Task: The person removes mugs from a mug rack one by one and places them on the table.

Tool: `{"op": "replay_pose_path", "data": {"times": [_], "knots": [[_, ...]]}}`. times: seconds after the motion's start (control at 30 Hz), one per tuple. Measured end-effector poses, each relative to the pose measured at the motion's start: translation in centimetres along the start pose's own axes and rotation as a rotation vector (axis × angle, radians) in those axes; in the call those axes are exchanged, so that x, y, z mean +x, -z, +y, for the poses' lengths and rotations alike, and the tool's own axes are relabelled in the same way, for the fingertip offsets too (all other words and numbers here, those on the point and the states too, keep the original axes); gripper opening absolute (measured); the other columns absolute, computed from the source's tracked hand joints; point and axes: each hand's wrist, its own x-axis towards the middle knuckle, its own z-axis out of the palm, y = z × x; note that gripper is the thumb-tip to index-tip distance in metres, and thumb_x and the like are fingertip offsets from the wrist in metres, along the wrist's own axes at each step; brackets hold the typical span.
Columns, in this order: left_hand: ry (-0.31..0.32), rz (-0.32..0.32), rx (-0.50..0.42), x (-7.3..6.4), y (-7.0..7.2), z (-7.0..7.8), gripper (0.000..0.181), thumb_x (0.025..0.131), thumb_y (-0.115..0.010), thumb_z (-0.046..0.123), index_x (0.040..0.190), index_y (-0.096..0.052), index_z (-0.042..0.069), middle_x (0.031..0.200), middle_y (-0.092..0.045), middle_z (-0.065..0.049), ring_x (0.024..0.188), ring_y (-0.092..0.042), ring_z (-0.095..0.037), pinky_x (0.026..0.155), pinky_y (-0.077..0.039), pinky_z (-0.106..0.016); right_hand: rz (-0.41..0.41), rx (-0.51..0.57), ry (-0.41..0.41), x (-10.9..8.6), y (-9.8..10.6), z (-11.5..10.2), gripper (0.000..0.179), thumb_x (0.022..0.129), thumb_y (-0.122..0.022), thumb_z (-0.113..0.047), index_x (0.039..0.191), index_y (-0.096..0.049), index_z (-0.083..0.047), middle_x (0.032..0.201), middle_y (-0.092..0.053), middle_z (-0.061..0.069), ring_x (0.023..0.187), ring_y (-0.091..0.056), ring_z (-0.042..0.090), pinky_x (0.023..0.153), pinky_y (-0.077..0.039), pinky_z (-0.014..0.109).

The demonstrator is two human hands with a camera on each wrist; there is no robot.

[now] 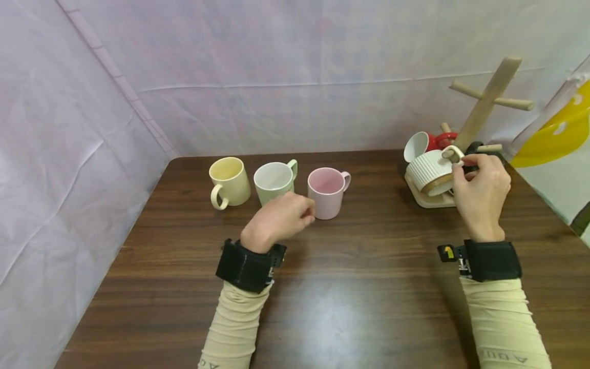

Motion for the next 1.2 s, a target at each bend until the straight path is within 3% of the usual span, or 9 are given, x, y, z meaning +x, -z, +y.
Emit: {"op": "replay_pose_path", "data": {"times": [0.17,0.33,0.37,0.47,0.57,0.7,0.8,1.0,1.2], "knots": [[-0.003,-0.008,0.006,0.2,0.0,0.2,0.007,0.085,-0.059,0.019,0.079,-0.061,0.019,0.071,-0.057,0.007,0.065,-0.05,-0.007,0.059,-0.044,-0.028,0.055,-0.012,-0.045,0.6,-0.2,1.1,0.019,0.079,-0.057,-0.008,0.089,-0.06,0.008,0.085,-0.055,0.023,0.07,-0.051,0.028,0.075,-0.041,0.049],[-0.004,0.004,0.009,0.1,0.2,0.1,0.01,0.085,-0.057,0.016,0.076,-0.06,0.018,0.068,-0.056,0.006,0.063,-0.05,-0.008,0.057,-0.043,-0.027,-0.024,0.0,-0.091,0.8,-0.4,1.8,0.029,0.079,-0.058,-0.01,0.102,-0.059,0.007,0.093,-0.058,0.023,0.081,-0.052,0.037,0.08,-0.037,0.054],[-0.004,0.006,0.01,0.1,0.2,0.1,0.01,0.085,-0.057,0.015,0.076,-0.06,0.018,0.067,-0.056,0.006,0.063,-0.05,-0.008,0.057,-0.043,-0.027,-0.054,-0.002,-0.108,0.8,-0.5,1.9,0.032,0.079,-0.058,-0.011,0.107,-0.058,0.006,0.097,-0.058,0.023,0.08,-0.052,0.032,0.079,-0.038,0.051],[-0.004,0.008,0.014,0.1,0.3,0.0,0.01,0.085,-0.057,0.016,0.076,-0.06,0.018,0.067,-0.055,0.006,0.063,-0.05,-0.008,0.057,-0.043,-0.027,-0.153,0.027,-0.162,0.8,-0.5,2.2,0.043,0.08,-0.056,-0.012,0.12,-0.051,0.003,0.106,-0.058,0.023,0.066,-0.053,0.007,0.069,-0.045,0.026],[0.004,0.007,0.021,0.1,0.3,0.0,0.009,0.085,-0.058,0.017,0.077,-0.06,0.019,0.068,-0.055,0.006,0.063,-0.05,-0.008,0.057,-0.043,-0.028,-0.214,0.099,-0.242,0.8,-0.6,2.5,0.047,0.082,-0.055,-0.013,0.126,-0.046,0.001,0.111,-0.057,0.02,0.05,-0.042,-0.013,0.045,-0.036,0.005],[0.007,-0.005,0.021,0.2,0.0,0.1,0.009,0.085,-0.058,0.017,0.077,-0.06,0.018,0.069,-0.056,0.007,0.063,-0.05,-0.008,0.057,-0.044,-0.027,-0.213,0.21,-0.353,1.0,-1.1,3.0,0.038,0.083,-0.056,-0.011,0.119,-0.052,0.002,0.094,-0.06,0.005,0.045,-0.049,-0.006,0.038,-0.04,0.009],[-0.003,-0.018,0.015,0.2,-0.2,0.2,0.007,0.086,-0.057,0.017,0.08,-0.061,0.018,0.07,-0.057,0.007,0.064,-0.05,-0.007,0.058,-0.044,-0.026,-0.201,0.217,-0.393,1.4,-1.3,3.3,0.032,0.082,-0.058,-0.014,0.11,-0.058,0.003,0.074,-0.054,-0.013,0.043,-0.052,-0.001,0.036,-0.041,0.011],[0.003,-0.016,0.011,0.3,-0.2,0.3,0.007,0.086,-0.058,0.017,0.079,-0.061,0.018,0.07,-0.056,0.007,0.063,-0.05,-0.007,0.057,-0.044,-0.026,-0.234,0.115,-0.329,2.7,-1.4,3.6,0.034,0.083,-0.057,-0.022,0.103,-0.062,0.006,0.055,-0.041,-0.034,0.041,-0.047,-0.006,0.037,-0.037,0.007],[0.006,-0.022,0.027,0.3,-0.2,0.2,0.008,0.086,-0.057,0.017,0.078,-0.06,0.019,0.069,-0.056,0.007,0.062,-0.05,-0.007,0.057,-0.044,-0.025,-0.304,0.075,-0.28,3.5,-1.5,3.8,0.035,0.084,-0.056,-0.021,0.099,-0.062,0.01,0.051,-0.038,-0.035,0.04,-0.046,-0.008,0.037,-0.037,0.007]]}}
